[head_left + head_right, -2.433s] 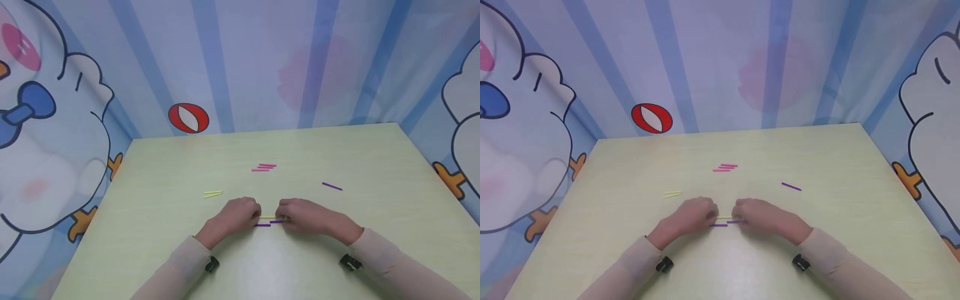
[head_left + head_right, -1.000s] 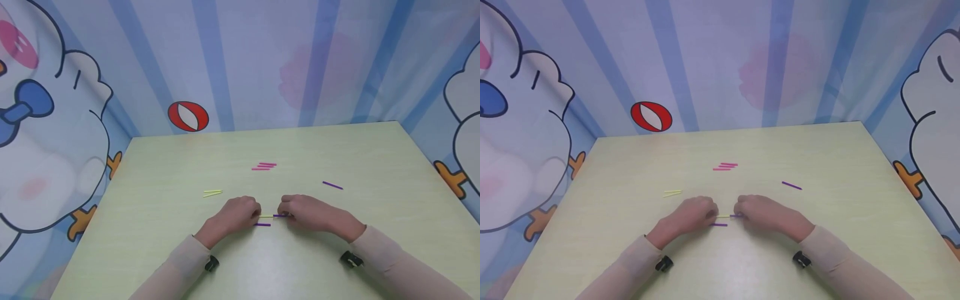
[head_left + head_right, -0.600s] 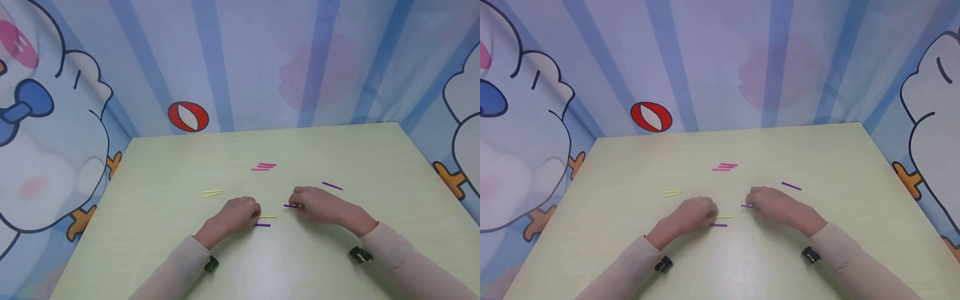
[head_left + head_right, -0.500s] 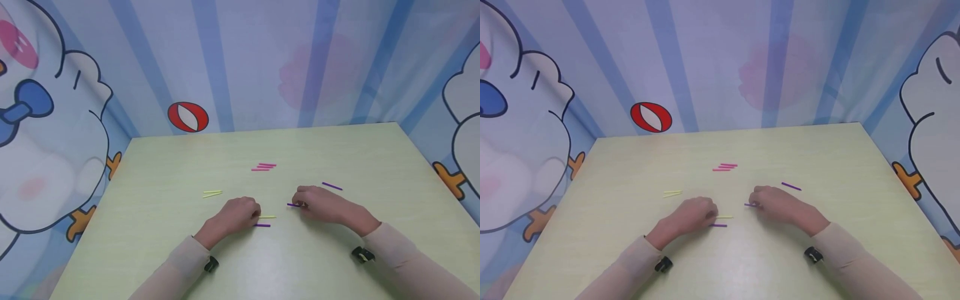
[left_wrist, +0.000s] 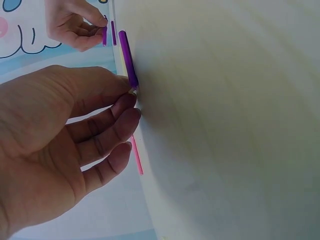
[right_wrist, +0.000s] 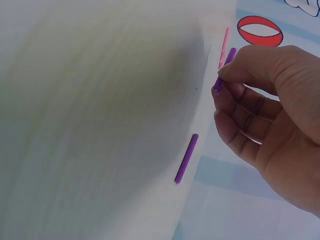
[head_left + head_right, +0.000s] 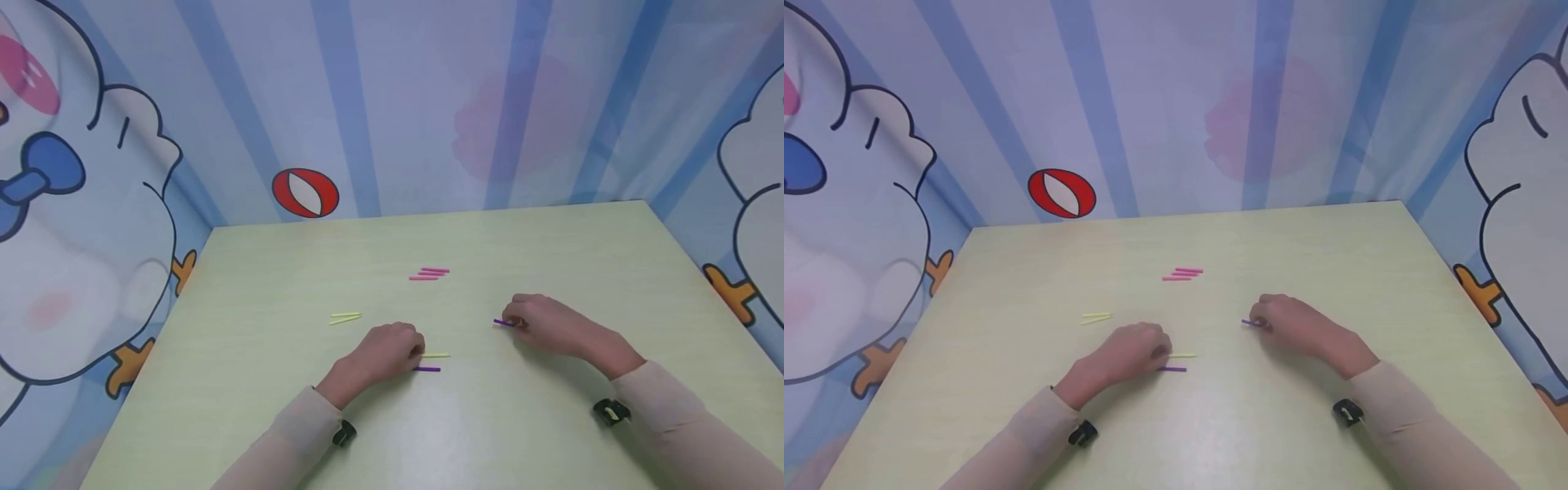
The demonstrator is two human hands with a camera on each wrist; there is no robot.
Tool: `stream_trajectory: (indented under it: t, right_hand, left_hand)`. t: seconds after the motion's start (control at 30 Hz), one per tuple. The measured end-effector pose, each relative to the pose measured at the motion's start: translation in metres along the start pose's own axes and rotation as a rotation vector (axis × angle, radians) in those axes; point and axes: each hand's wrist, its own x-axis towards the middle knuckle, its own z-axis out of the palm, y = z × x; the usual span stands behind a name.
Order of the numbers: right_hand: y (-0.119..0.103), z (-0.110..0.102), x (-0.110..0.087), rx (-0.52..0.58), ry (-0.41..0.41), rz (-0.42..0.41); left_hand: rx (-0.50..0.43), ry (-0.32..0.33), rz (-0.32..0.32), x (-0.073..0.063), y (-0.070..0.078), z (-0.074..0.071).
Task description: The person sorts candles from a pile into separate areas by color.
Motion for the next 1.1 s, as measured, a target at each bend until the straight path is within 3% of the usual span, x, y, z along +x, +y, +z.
stream_trajectory:
  t: [0.47, 1.1]
  right_hand:
    - [0.018, -0.009, -0.006, -0.052, 0.019, 0.111]
    - [0.032, -0.013, -0.012, -0.070, 0.048, 0.127]
  left_hand:
    - [0.004, 0.002, -0.011, -0.002, 0.001, 0.000]
    - [0.003, 0.018, 0.001, -0.001, -0.001, 0.002]
